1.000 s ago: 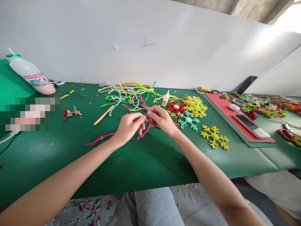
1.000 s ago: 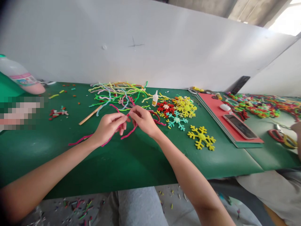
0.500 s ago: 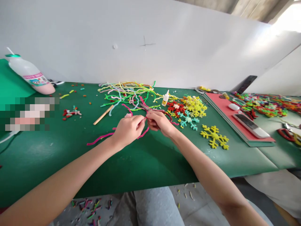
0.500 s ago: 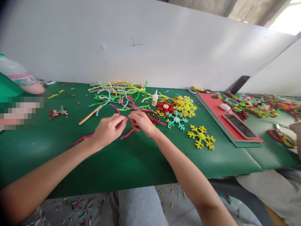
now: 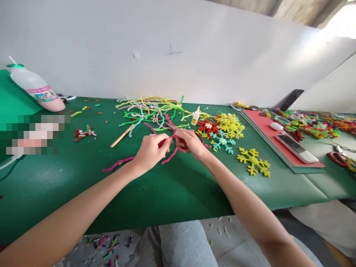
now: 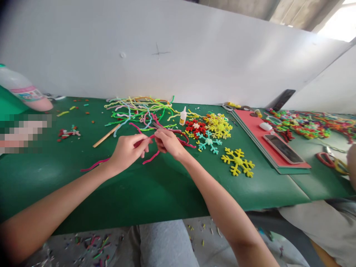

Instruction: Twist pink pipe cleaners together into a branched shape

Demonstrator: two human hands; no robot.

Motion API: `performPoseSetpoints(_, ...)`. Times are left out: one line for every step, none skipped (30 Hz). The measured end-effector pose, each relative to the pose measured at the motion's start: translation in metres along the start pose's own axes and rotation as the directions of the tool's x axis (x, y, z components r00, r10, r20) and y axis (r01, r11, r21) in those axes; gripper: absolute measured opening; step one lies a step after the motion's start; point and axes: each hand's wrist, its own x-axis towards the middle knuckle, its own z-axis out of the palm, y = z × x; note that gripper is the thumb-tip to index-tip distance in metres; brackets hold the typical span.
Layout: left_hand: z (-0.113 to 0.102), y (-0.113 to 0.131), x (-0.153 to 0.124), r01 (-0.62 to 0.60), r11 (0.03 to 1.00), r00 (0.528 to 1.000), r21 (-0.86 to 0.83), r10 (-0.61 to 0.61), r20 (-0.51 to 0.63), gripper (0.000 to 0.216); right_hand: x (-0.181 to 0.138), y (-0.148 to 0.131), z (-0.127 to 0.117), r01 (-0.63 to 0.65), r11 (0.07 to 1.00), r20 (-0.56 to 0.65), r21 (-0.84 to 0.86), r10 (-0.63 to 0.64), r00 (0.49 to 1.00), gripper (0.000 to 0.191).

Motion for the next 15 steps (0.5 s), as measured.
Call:
performPoseSetpoints(-0.0011, 0.0019, 0.0005, 0.046, 0.996, 0.999, -0.071, -0.045, 0.020, 0.034, -0.0002, -0.0002, -0.0015, 0.014, 1.000, 0.000, -0.027, -0.014, 1.000, 0.027)
performPoseSetpoints(-0.0020, 0.0033, 0.0010, 0.086, 0.988, 0.996, -0.130, -0.081, 0.042, 0.035, -0.0005, 0.0001, -0.0025, 0.034, 0.997, 0.005, -0.062, -0.034, 0.999, 0.027)
performPoseSetpoints(-0.0025, 0.0041, 0.0014, 0.120, 0.976, 0.992, -0.181, -0.110, 0.062, 0.035, -0.0008, 0.0008, -0.0030, 0.060, 0.993, 0.013, -0.105, -0.059, 0.998, 0.025)
performPoseSetpoints(-0.0026, 0.0043, 0.0017, 0.149, 0.963, 0.988, -0.226, -0.133, 0.084, 0.035, -0.0012, 0.0018, -0.0030, 0.089, 0.984, 0.020, -0.152, -0.087, 0.996, 0.023)
performPoseSetpoints(-0.0025, 0.0040, 0.0020, 0.175, 0.947, 0.983, -0.269, -0.151, 0.109, 0.034, -0.0014, 0.0030, -0.0026, 0.121, 0.973, 0.022, -0.195, -0.119, 0.993, 0.021)
performPoseSetpoints(-0.0022, 0.0034, 0.0023, 0.200, 0.930, 0.977, -0.309, -0.167, 0.130, 0.034, -0.0016, 0.0042, -0.0021, 0.152, 0.962, 0.014, -0.229, -0.153, 0.988, 0.020)
performPoseSetpoints(-0.0019, 0.0025, 0.0026, 0.223, 0.911, 0.972, -0.347, -0.182, 0.147, 0.033, -0.0016, 0.0053, -0.0016, 0.176, 0.952, -0.002, -0.250, -0.183, 0.983, 0.019)
performPoseSetpoints(-0.0015, 0.0017, 0.0028, 0.245, 0.892, 0.967, -0.380, -0.198, 0.161, 0.032, -0.0016, 0.0061, -0.0013, 0.192, 0.948, -0.024, -0.252, -0.205, 0.979, 0.019)
performPoseSetpoints(-0.0011, 0.0011, 0.0030, 0.264, 0.875, 0.962, -0.405, -0.212, 0.169, 0.030, -0.0014, 0.0065, -0.0013, 0.201, 0.951, -0.051, -0.237, -0.219, 0.974, 0.019)
performPoseSetpoints(-0.0008, 0.0007, 0.0032, 0.279, 0.862, 0.959, -0.423, -0.226, 0.173, 0.028, -0.0012, 0.0066, -0.0016, 0.205, 0.955, -0.075, -0.214, -0.226, 0.971, 0.020)
performPoseSetpoints(-0.0007, 0.0006, 0.0034, 0.290, 0.853, 0.956, -0.434, -0.237, 0.172, 0.027, -0.0011, 0.0063, -0.0022, 0.206, 0.960, -0.093, -0.190, -0.227, 0.970, 0.020)
performPoseSetpoints(-0.0006, 0.0007, 0.0035, 0.297, 0.847, 0.954, -0.440, -0.246, 0.171, 0.026, -0.0010, 0.0058, -0.0029, 0.204, 0.964, -0.101, -0.168, -0.223, 0.970, 0.020)
performPoseSetpoints(-0.0006, 0.0010, 0.0035, 0.300, 0.845, 0.953, -0.443, -0.250, 0.170, 0.026, -0.0010, 0.0054, -0.0035, 0.198, 0.968, -0.099, -0.156, -0.215, 0.971, 0.020)
performPoseSetpoints(-0.0006, 0.0015, 0.0035, 0.301, 0.845, 0.953, -0.443, -0.251, 0.168, 0.027, -0.0011, 0.0050, -0.0040, 0.191, 0.968, -0.084, -0.159, -0.206, 0.975, 0.020)
performPoseSetpoints(-0.0006, 0.0019, 0.0035, 0.301, 0.847, 0.953, -0.439, -0.252, 0.168, 0.028, -0.0012, 0.0049, -0.0042, 0.187, 0.967, -0.058, -0.174, -0.199, 0.978, 0.019)
